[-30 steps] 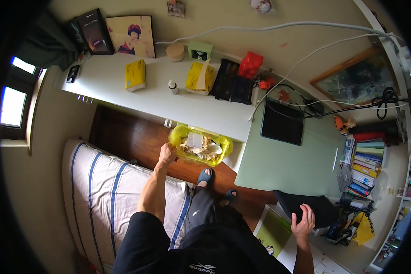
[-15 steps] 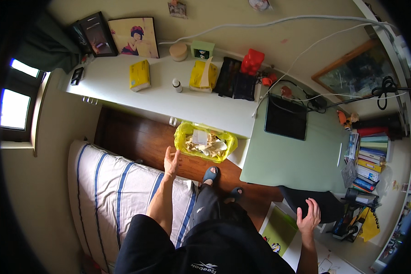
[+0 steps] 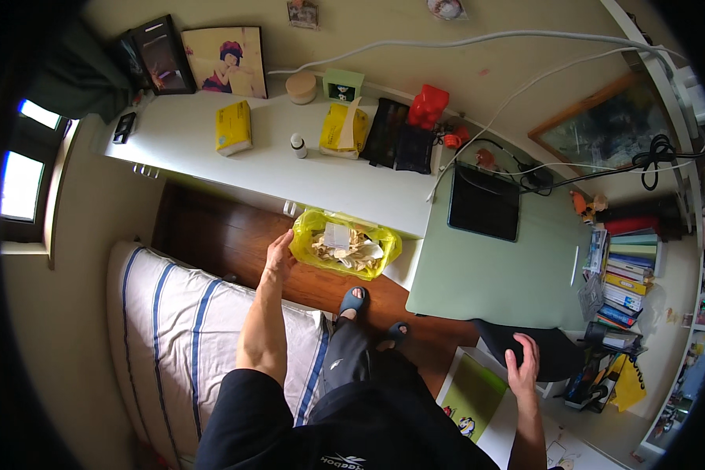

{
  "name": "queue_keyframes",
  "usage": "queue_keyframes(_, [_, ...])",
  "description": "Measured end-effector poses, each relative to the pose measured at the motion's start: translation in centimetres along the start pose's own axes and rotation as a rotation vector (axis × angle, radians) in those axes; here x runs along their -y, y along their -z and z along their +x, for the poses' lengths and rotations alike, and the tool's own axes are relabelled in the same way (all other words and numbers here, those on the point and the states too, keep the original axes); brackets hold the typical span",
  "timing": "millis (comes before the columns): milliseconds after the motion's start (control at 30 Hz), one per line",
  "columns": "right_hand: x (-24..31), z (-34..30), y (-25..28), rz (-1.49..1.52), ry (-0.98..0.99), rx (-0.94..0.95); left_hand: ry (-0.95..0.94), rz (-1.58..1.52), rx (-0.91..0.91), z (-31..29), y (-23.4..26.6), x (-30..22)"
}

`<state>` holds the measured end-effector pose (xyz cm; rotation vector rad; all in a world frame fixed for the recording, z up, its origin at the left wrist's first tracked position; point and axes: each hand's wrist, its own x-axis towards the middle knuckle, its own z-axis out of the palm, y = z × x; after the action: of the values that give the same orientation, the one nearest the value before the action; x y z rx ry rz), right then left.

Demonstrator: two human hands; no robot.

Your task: The person folds a light green blanket on a bed and places it at the foot of the bed. They then pick up a yellow plastic bag from a desk, walk to the kitchen, and dispose of its contents in a trash bin before returning to the bedroom.

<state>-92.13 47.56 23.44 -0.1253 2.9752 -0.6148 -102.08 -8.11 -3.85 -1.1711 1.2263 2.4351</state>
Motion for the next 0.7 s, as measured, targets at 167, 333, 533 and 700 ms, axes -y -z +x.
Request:
queue_keyframes(167, [6.5, 7.2, -6.7, 0.355, -0.001, 0.240, -0.087, -0.038, -0.016, 0.2, 0.5, -0.6])
queue_keyframes(333, [9.9, 14.3, -19.2, 0.940, -0.240, 0.519, -0.108, -0.090, -0.060, 0.5, 1.7, 0.1])
queue_keyframes(533, [6.2, 20.8, -35.1, 0.780, -0.731, 0.244, -0.300, 0.166, -0.073, -6.3, -3.1, -1.2])
queue_keyframes(700, [9.1, 22.2, -31.9, 1.135, -1.053, 0.464, -0.360, 0.393, -0.049, -10.9, -2.9, 0.6])
